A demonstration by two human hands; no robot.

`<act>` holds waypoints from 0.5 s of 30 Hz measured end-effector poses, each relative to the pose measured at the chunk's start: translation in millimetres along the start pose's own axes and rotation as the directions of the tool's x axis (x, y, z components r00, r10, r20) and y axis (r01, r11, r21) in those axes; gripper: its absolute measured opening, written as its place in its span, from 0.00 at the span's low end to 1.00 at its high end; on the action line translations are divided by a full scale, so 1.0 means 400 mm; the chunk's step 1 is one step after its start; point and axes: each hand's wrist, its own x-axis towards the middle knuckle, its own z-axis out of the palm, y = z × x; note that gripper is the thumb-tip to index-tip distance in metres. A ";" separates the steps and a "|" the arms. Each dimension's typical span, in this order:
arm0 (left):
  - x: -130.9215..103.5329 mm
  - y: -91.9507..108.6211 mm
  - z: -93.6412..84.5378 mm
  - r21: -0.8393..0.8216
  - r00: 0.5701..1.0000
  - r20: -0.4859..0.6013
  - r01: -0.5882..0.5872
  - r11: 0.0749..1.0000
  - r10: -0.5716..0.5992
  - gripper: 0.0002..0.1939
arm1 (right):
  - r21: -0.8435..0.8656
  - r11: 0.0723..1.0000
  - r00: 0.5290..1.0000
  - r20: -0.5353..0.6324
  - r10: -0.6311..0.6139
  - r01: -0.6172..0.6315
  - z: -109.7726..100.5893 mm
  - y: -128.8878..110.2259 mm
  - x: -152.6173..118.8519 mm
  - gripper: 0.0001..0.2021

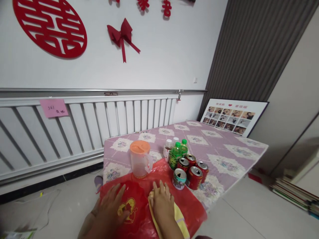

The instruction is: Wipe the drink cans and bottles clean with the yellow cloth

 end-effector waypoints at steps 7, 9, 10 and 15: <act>-0.008 -0.019 0.120 -0.128 0.998 0.012 -0.054 0.990 0.056 0.43 | 0.050 0.998 0.998 0.043 -0.040 0.037 0.072 0.019 -0.012 0.28; 0.010 -0.014 0.122 -0.222 0.997 -0.059 -0.056 0.973 0.044 0.40 | 0.054 0.998 0.998 0.051 -0.029 0.026 0.067 0.018 -0.013 0.28; 0.023 -0.006 0.118 -0.287 0.995 -0.095 -0.057 0.956 0.031 0.38 | 0.055 0.998 0.998 0.053 -0.023 0.020 0.065 0.018 -0.014 0.28; 0.123 0.093 0.063 -0.697 0.984 -0.178 -0.117 0.707 -0.013 0.32 | 0.073 0.997 0.999 0.037 -0.027 0.025 0.070 0.024 -0.016 0.27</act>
